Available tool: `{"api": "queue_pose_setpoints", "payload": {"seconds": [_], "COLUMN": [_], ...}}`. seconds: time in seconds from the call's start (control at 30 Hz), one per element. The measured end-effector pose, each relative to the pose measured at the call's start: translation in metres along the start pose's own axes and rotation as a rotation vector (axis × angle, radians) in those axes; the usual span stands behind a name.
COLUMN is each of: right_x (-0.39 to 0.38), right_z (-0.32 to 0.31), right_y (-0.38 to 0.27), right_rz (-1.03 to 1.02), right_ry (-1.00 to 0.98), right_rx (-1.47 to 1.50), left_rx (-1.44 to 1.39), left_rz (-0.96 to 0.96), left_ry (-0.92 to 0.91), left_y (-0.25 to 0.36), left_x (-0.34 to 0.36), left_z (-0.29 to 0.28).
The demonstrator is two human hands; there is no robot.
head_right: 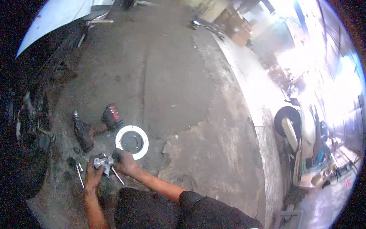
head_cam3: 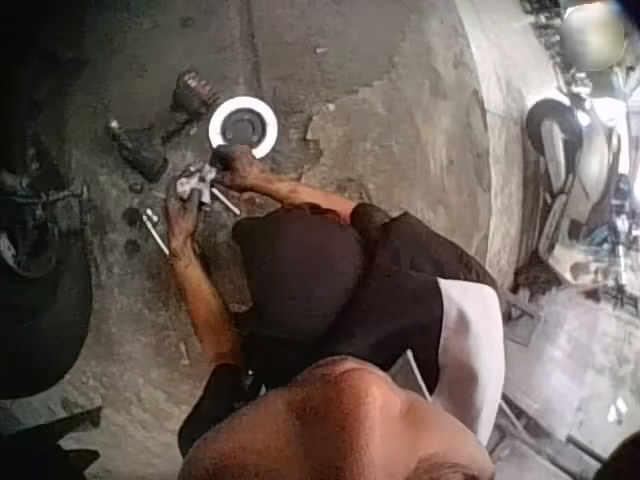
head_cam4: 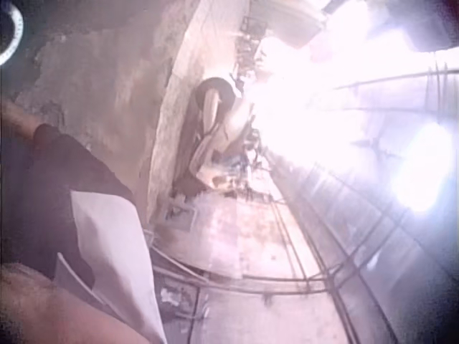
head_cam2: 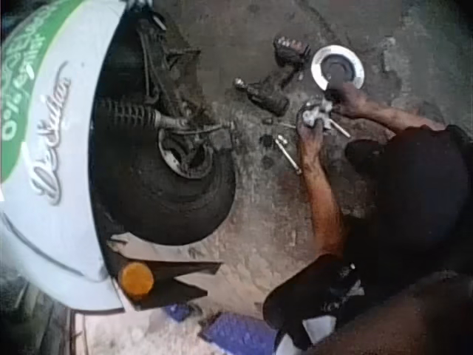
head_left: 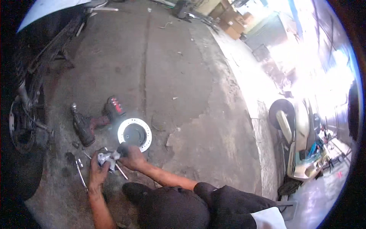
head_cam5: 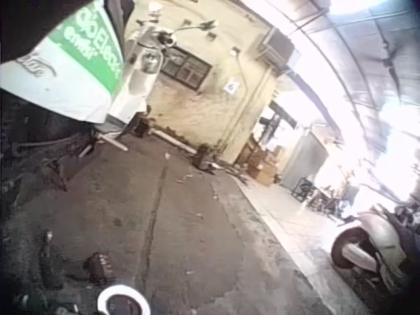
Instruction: The person disassembles a scooter brake caliper by hand and using a screwdriver to remove internal components and hardware. The person then handles and applies a substance to a small part before beginning to reassemble the caliper assembly.
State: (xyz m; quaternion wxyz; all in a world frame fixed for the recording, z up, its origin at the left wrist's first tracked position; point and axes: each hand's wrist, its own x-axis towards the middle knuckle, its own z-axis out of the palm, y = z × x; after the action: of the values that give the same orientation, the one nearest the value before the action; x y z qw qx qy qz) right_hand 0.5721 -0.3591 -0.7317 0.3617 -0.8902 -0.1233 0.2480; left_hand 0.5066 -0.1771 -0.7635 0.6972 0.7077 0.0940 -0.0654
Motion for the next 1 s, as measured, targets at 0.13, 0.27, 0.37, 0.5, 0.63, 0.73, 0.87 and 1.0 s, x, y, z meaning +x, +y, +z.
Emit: {"api": "queue_pose_setpoints", "payload": {"seconds": [0.13, 0.27, 0.37, 0.5, 0.63, 0.73, 0.87, 1.0], "right_x": [-0.02, -0.021, -0.016, -0.015, -0.009, -0.013, -0.027, -0.027], "right_z": [-0.002, 0.014, 0.037, 0.012, 0.018, 0.029, 0.004, 0.008], "right_y": [0.015, 0.008, 0.052, 0.045, 0.044, 0.038, 0.043, 0.01], "right_rz": [0.091, 0.099, 0.024, -0.258, -0.214, -0.118, -0.241, -0.189], "right_ry": [0.042, -0.025, 0.062, 0.235, 0.224, -0.007, 0.01, 0.189], "right_rx": [0.258, 0.445, 0.358, 0.044, -0.052, 0.595, 0.315, 0.284], "left_rx": [0.014, -0.094, 0.047, -0.17, -0.239, -0.289, -0.44, 0.087], "left_rz": [0.05, 0.104, 0.143, 0.039, -0.122, -0.069, 0.237, -0.136], "left_ry": [0.124, 0.131, 0.118, 0.042, -0.156, -0.222, -0.259, 0.04], "left_y": [0.034, 0.044, 0.046, 0.022, 0.02, -0.025, -0.007, -0.001], "left_x": [0.014, 0.012, 0.012, 0.017, 0.01, 0.008, 0.019, 0.013], "left_z": [0.04, 0.044, 0.051, 0.033, 0.026, -0.004, 0.024, 0.007]}}
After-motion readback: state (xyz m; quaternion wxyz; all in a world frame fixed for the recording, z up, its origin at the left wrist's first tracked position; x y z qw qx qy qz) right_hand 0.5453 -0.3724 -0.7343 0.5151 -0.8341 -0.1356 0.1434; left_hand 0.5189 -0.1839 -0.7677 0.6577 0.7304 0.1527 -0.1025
